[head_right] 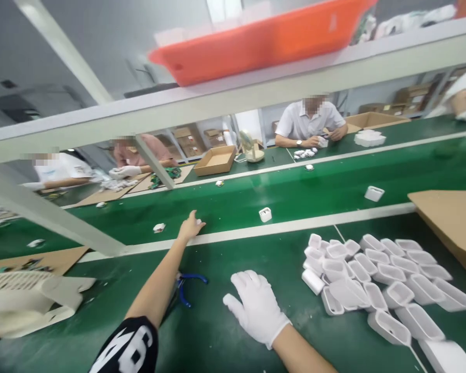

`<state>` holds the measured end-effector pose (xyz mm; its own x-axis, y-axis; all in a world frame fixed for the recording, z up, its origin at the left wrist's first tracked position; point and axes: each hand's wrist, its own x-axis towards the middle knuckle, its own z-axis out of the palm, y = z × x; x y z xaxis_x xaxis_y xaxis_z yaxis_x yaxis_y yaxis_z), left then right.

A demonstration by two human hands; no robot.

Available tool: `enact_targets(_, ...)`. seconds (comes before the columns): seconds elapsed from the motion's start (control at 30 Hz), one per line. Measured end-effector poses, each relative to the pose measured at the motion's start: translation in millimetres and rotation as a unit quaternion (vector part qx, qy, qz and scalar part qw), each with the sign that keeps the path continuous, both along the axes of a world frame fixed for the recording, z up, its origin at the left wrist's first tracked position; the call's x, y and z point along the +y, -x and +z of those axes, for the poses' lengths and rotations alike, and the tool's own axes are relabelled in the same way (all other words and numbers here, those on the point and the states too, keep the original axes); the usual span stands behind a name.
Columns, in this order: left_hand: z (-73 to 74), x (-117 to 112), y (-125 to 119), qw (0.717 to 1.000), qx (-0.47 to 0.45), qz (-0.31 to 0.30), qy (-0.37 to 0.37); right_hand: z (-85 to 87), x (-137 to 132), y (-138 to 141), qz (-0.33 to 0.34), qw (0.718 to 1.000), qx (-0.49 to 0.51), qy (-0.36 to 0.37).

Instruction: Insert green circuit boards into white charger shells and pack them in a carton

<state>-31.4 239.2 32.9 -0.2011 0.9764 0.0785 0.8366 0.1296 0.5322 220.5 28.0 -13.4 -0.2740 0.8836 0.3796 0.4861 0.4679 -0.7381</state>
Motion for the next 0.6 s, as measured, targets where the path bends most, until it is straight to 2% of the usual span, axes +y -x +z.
enact_targets(0.03, 0.2, -7, -9, 1.0, -0.006, -0.028, -0.002, 1.3, 2, -1, -0.007, 0.995, 0.083, 0.055)
enact_targets(0.1, 1.8, -30, -30, 0.994, -0.024, -0.103, -0.009, 1.6, 7, -3, -0.043, 0.963, 0.229, 0.139)
enact_targets(0.17, 5.0, -64, -53, 0.971, -0.061, -0.231, -0.029, 1.0, 13, -7, -0.074, 0.935, 0.3, 0.174)
enact_targets(0.23, 10.4, -100, -77, 0.9, -0.113, -0.416, -0.071, 3.3, 18, -12, -0.048, 0.909, 0.365, 0.195)
enact_targets(0.3, 17.6, -128, -100, 0.834, -0.12, -0.529, -0.099, 10.5, 19, -18, 0.013, 0.869, 0.447, 0.211)
enact_targets(0.37, 25.2, -142, -121, 0.803, -0.099, -0.574, -0.123, 21.0, 17, -27, 0.058, 0.834, 0.505, 0.214)
enact_targets(0.47, 35.4, -144, -143, 0.787, -0.077, -0.59, -0.164, 34.0, 16, -39, 0.057, 0.824, 0.529, 0.195)
enact_targets(0.6, 48.6, -143, -161, 0.777, -0.009, -0.593, -0.212, 29.9, 24, -46, 0.021, 0.804, 0.567, 0.179)
